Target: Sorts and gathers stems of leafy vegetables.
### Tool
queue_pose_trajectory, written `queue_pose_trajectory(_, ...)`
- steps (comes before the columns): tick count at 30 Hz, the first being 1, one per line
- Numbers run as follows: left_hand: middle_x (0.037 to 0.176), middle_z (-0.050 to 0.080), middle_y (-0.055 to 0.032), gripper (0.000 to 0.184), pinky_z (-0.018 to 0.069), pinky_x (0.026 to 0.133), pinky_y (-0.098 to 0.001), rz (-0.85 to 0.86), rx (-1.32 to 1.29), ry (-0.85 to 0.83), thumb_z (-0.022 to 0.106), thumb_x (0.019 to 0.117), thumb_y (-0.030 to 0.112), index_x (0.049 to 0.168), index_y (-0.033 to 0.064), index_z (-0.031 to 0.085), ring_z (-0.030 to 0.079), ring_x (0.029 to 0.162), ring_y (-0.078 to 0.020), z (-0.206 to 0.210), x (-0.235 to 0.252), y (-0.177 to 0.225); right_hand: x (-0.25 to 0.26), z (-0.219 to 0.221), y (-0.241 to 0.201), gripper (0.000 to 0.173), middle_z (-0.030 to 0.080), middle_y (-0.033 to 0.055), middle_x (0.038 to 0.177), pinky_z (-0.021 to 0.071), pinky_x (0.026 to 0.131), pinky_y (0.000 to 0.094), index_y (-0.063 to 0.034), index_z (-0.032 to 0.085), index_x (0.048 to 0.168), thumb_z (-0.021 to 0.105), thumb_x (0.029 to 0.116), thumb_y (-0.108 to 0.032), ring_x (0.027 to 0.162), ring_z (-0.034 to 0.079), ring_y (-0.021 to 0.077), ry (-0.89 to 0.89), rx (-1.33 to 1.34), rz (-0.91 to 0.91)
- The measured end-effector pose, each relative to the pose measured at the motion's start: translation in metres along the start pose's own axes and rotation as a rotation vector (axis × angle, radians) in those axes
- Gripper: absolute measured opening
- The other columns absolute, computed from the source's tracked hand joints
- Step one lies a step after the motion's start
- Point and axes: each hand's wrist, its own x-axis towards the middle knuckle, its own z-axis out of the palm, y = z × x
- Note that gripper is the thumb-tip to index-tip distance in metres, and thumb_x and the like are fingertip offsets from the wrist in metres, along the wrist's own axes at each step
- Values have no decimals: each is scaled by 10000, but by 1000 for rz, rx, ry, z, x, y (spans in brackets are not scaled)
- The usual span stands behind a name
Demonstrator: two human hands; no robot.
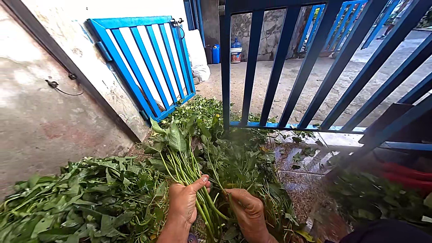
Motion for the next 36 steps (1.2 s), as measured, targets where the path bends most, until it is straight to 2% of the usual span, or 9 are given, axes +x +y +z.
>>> queue_pose_trajectory(5,893,739,-265,326,649,635,-415,-4,29,-55,719,836,-168,1128,-146,574,742,682,-327,2,-3,-3,12,8,-1,185,778,5,1007,615,903,295,-115,814,1038,690,921,-44,992,729,120,33,-205,-151)
queue_pose_trajectory(14,877,715,-283,311,646,644,-427,83,-1,-119,691,799,-225,1081,-161,578,724,680,-339,0,2,0,16,1,-4,187,775,-37,1040,594,929,310,-184,809,1040,665,956,-98,1051,712,107,-45,-453,-312)
queue_pose_trajectory(20,875,727,-275,399,651,675,-420,47,96,-232,730,727,-241,1075,-145,560,744,722,-342,-1,-2,-1,25,-6,-18,156,772,-42,943,599,839,279,-173,813,1036,683,952,-162,922,716,79,-230,-378,-94)
queue_pose_trajectory(24,838,718,-245,379,639,651,-409,16,149,-319,747,692,-221,1021,-124,586,725,691,-318,-1,-5,-4,47,-24,-37,231,776,36,930,589,847,417,-119,803,1024,633,982,-270,903,735,146,-638,-331,226)
queue_pose_trajectory(26,827,717,-237,368,634,641,-400,20,158,-307,759,685,-212,1001,-118,597,720,677,-305,1,-6,-6,52,-25,-37,304,758,44,902,579,820,430,-98,774,1029,643,991,-370,862,721,159,-701,-348,257)
queue_pose_trajectory(28,837,723,-230,393,641,658,-392,36,162,-279,770,678,-214,1016,-115,596,729,697,-294,3,-6,-6,48,-22,-34,373,744,21,864,597,771,408,-101,733,1117,648,991,-442,793,713,146,-626,-348,225)
queue_pose_trajectory(30,848,727,-229,428,644,678,-386,56,148,-251,772,664,-228,1037,-120,592,737,723,-288,4,-5,-6,41,-15,-29,338,713,1,802,584,667,358,-109,712,1202,618,1021,-378,689,670,117,-474,-297,156)
queue_pose_trajectory(34,813,711,-241,364,633,588,-390,79,86,-174,744,689,-233,998,-129,582,716,646,-299,6,-5,-3,26,-3,-23,191,724,-4,903,591,709,245,-110,780,1054,603,983,-122,803,679,63,-158,-239,-39)
queue_pose_trajectory(36,788,709,-244,324,630,577,-385,118,58,-116,725,734,-229,1012,-137,585,710,618,-295,4,-4,1,16,-2,-19,172,731,18,958,612,773,256,-108,776,1039,618,974,-88,889,703,92,-146,-289,-130)
